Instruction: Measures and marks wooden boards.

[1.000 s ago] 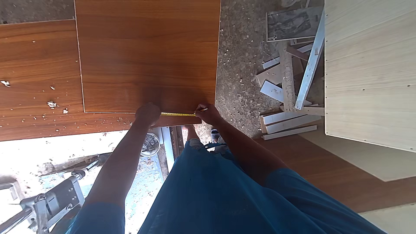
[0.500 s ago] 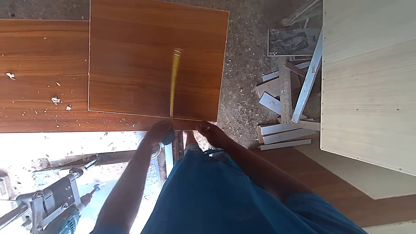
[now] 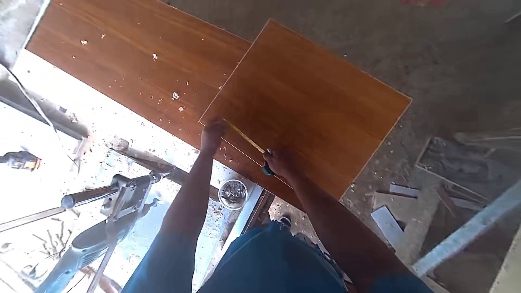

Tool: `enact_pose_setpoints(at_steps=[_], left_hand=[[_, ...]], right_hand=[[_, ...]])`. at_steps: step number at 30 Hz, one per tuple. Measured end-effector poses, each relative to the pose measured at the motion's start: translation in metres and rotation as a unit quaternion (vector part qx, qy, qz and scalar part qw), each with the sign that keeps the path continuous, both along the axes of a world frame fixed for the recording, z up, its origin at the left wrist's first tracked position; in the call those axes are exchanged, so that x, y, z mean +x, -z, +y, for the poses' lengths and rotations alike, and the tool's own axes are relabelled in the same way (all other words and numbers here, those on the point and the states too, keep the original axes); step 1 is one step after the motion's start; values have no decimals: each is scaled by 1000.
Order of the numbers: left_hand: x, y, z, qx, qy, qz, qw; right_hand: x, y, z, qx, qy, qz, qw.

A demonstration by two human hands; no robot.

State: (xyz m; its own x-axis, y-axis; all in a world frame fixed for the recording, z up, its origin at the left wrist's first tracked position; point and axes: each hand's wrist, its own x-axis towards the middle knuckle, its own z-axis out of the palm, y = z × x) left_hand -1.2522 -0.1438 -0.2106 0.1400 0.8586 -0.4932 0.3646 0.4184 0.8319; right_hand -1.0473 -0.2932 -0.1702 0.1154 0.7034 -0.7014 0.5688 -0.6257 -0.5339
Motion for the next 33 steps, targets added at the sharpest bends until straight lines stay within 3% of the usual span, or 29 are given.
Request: enact_pose_setpoints(at_steps=[5, 9, 15, 19, 21, 25, 28, 30, 33], left_hand=[[-43, 18, 55, 22, 49, 79, 995], [-71, 18, 92, 44, 161, 191, 967], [-77, 22, 109, -37, 102, 156, 982], [-77, 20, 109, -78, 82, 130, 985], [-76, 17, 110, -80, 98, 141, 982], [-76, 15, 113, -93, 97, 140, 981], [-75, 14, 114, -109, 84, 133, 981], [-74, 12, 115, -112, 86, 141, 980], [-73, 9, 115, -99, 101, 175, 974]], right_hand=[[-31, 14, 47, 5, -46, -11, 999], [-59, 17, 64, -31, -86, -87, 992], [-80, 10, 73, -70, -142, -199, 967], [-89, 7, 82, -3, -140, -232, 963], [-96, 10, 86, 91, -102, -190, 972], [-109, 30, 102, 234, -23, 14, 972], [-120, 41, 107, 275, -128, 99, 948], [-130, 45, 110, 291, -228, 99, 924], [-145, 35, 118, 194, -346, 24, 917]])
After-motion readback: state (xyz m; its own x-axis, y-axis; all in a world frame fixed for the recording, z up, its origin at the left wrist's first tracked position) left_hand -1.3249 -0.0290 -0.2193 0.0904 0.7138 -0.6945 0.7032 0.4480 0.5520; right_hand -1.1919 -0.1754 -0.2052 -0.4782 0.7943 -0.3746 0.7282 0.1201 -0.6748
